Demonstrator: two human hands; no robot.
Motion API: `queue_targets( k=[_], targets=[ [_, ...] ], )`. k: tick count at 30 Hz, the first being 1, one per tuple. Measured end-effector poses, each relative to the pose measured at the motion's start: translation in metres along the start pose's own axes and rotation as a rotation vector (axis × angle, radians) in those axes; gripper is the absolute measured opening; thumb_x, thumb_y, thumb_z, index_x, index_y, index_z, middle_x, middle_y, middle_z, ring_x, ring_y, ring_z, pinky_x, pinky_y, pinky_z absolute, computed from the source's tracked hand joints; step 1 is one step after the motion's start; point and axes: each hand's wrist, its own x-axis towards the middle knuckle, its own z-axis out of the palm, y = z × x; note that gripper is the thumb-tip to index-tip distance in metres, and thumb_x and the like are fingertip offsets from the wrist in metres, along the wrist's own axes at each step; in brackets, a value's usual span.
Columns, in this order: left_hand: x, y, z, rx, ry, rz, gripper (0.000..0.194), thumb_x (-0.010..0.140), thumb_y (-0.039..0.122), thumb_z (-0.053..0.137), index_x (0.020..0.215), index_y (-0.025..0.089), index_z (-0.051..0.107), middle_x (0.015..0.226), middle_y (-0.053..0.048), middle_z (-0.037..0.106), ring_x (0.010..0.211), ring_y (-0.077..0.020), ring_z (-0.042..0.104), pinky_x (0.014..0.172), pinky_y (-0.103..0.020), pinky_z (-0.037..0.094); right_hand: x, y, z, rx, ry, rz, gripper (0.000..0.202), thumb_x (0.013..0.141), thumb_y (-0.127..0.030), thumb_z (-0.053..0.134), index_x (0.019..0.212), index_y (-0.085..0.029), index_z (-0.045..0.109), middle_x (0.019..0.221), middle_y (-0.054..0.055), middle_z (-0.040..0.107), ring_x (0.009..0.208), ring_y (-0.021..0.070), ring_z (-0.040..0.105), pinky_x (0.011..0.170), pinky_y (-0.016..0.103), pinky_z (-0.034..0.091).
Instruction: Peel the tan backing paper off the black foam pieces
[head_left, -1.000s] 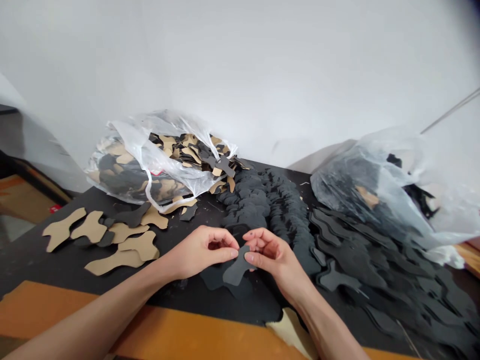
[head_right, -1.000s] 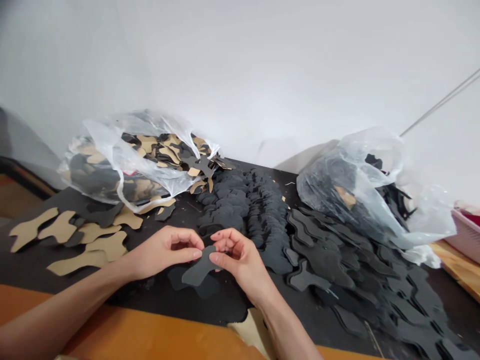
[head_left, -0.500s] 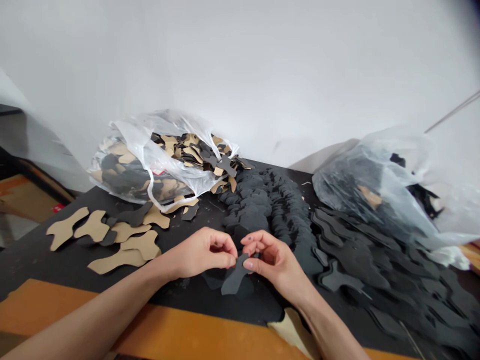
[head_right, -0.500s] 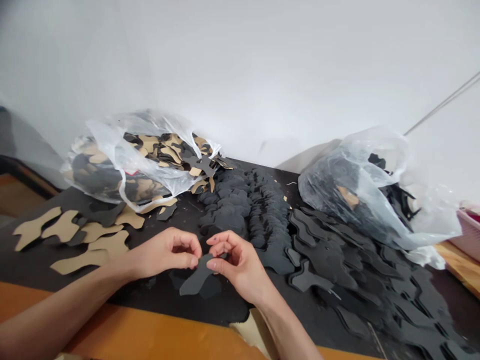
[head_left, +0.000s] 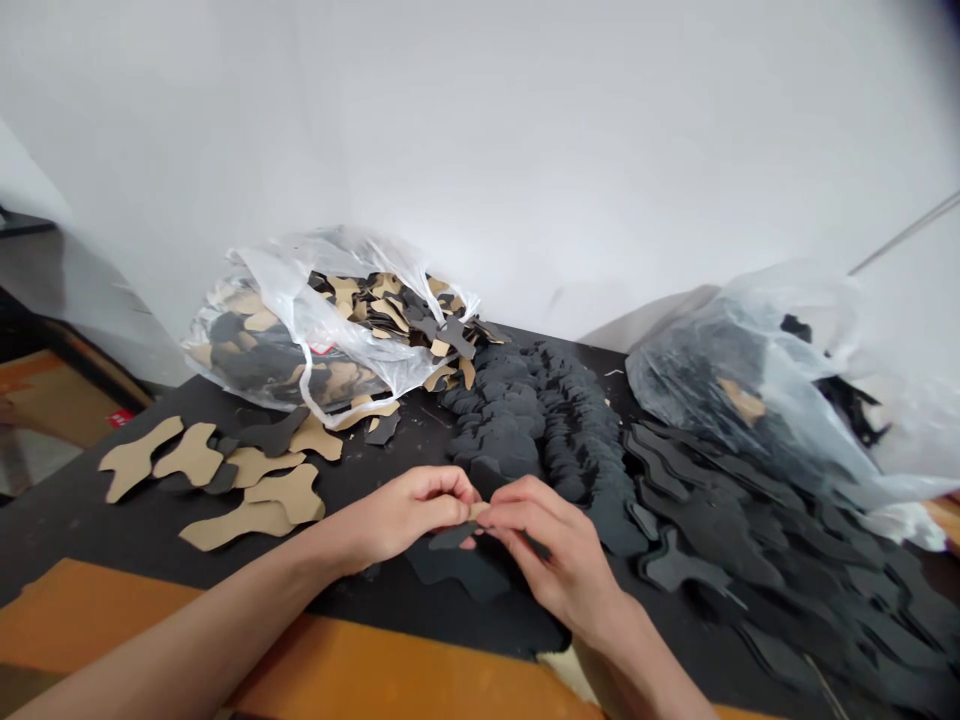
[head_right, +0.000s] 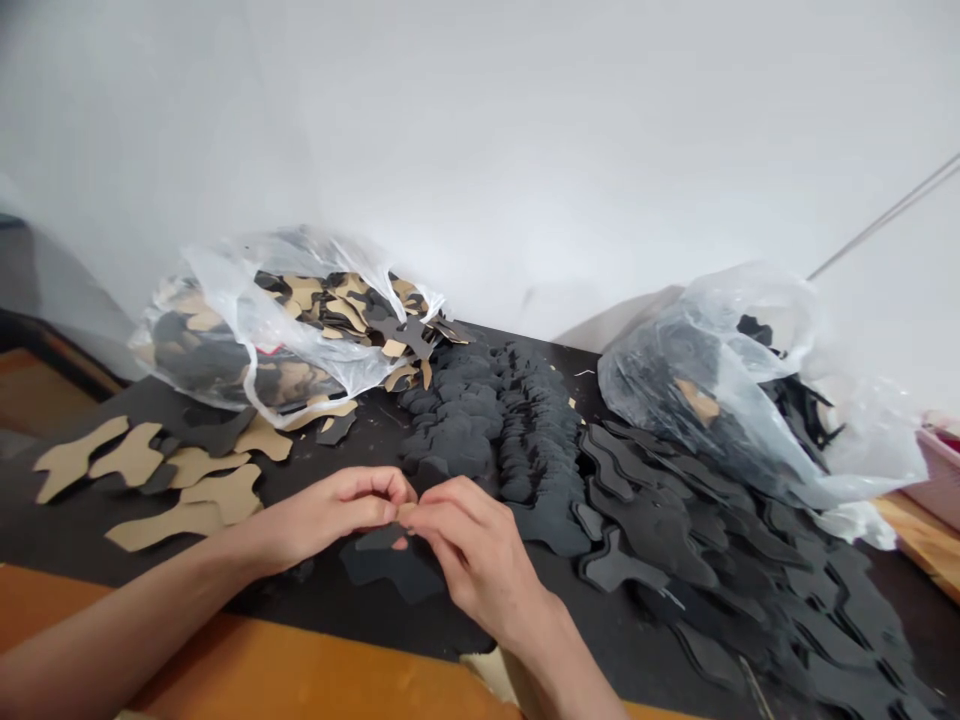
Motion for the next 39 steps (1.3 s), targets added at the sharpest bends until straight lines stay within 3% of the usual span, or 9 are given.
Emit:
queue_targets(
  k=[5,12,17,21,24,27,33,37,39],
  targets=[
    [0.002,-0.003,0.001,-0.01,0.096,-0.033,0.013,0.082,0.03,0.053,0.076,0.018,0.051,0.064,0.007,0.037,0.06,-0.0112,0.032,0.055,-0.024,0.024,-0.004,-0.001,0.004,-0.123,0.136,-0.135,0.043,0.087,0.001,0.056,0.113,-0.032,0.068,0.12,0.008,0.055,0.103,0.0205,0.059,0.083,0.035,0.053],
    [0.005,-0.01,0.004,-0.031,0.133,-0.047,0.011,0.079,0.028,0.052,0.076,0.018,0.052,0.062,0.008,0.037,0.056,-0.0102,0.033,0.054,-0.023,0.025,0.001,-0.011,0.003,-0.094,0.184,-0.177,0.04,0.086,0.003,0.053,0.11,-0.026,0.068,0.113,0.01,0.064,0.106,0.0227,0.063,0.087,0.038,0.056],
    [0.007,-0.009,0.002,-0.011,0.239,0.021,0.016,0.083,0.033,0.056,0.088,0.018,0.056,0.083,0.001,0.056,0.079,-0.0155,0.054,0.073,-0.027,0.041,0.003,-0.007,0.006,-0.08,0.271,-0.032,0.025,0.089,-0.002,0.057,0.099,-0.022,0.069,0.109,0.007,0.066,0.099,0.0165,0.066,0.087,0.029,0.054],
    [0.002,-0.004,0.0,0.031,0.304,0.171,0.027,0.084,0.034,0.063,0.106,0.02,0.053,0.108,-0.004,0.059,0.104,-0.0201,0.056,0.09,-0.032,0.043,0.004,0.0,0.007,-0.011,0.329,0.135,0.018,0.089,-0.008,0.063,0.096,-0.024,0.068,0.108,0.005,0.065,0.102,0.0168,0.063,0.09,0.03,0.05],
    [-0.002,-0.004,0.003,0.113,0.232,0.22,0.024,0.082,0.025,0.066,0.103,0.021,0.056,0.105,-0.003,0.061,0.102,-0.0203,0.059,0.087,-0.032,0.045,0.004,0.004,0.009,0.104,0.323,0.212,0.016,0.088,-0.011,0.064,0.097,-0.025,0.068,0.111,0.005,0.063,0.098,0.0167,0.063,0.08,0.028,0.052],
    [-0.001,-0.008,0.005,0.105,0.252,0.21,0.024,0.082,0.02,0.063,0.105,0.022,0.056,0.101,-0.001,0.061,0.093,-0.018,0.06,0.081,-0.031,0.047,0.004,0.006,0.012,0.213,0.311,0.259,0.016,0.088,-0.013,0.065,0.098,-0.025,0.068,0.115,0.005,0.06,0.085,0.0133,0.062,0.073,0.026,0.053],
    [0.0,-0.014,0.002,0.057,0.251,0.138,0.026,0.082,0.021,0.062,0.106,0.022,0.053,0.093,0.001,0.061,0.079,-0.0157,0.061,0.069,-0.028,0.049,0.004,0.008,0.017,0.318,0.289,0.346,0.02,0.086,-0.016,0.067,0.104,-0.025,0.069,0.123,0.006,0.053,0.087,0.0123,0.061,0.076,0.027,0.055],
    [0.001,-0.013,0.001,0.055,0.269,0.153,0.021,0.081,0.021,0.062,0.1,0.021,0.05,0.084,0.003,0.059,0.072,-0.0144,0.061,0.066,-0.027,0.05,0.007,0.008,0.018,0.466,0.33,0.432,0.049,0.077,-0.018,0.075,0.123,-0.03,0.061,0.128,0.005,0.049,0.092,0.0129,0.06,0.078,0.027,0.055],
    [-0.001,-0.012,0.002,0.052,0.268,0.155,0.02,0.082,0.022,0.061,0.097,0.021,0.049,0.08,0.004,0.057,0.07,-0.0148,0.06,0.065,-0.027,0.05,0.009,0.007,0.016,0.564,0.374,0.506,0.054,0.072,-0.019,0.08,0.12,-0.028,0.059,0.118,0.003,0.056,0.085,0.0111,0.06,0.074,0.024,0.054]
  ],
)
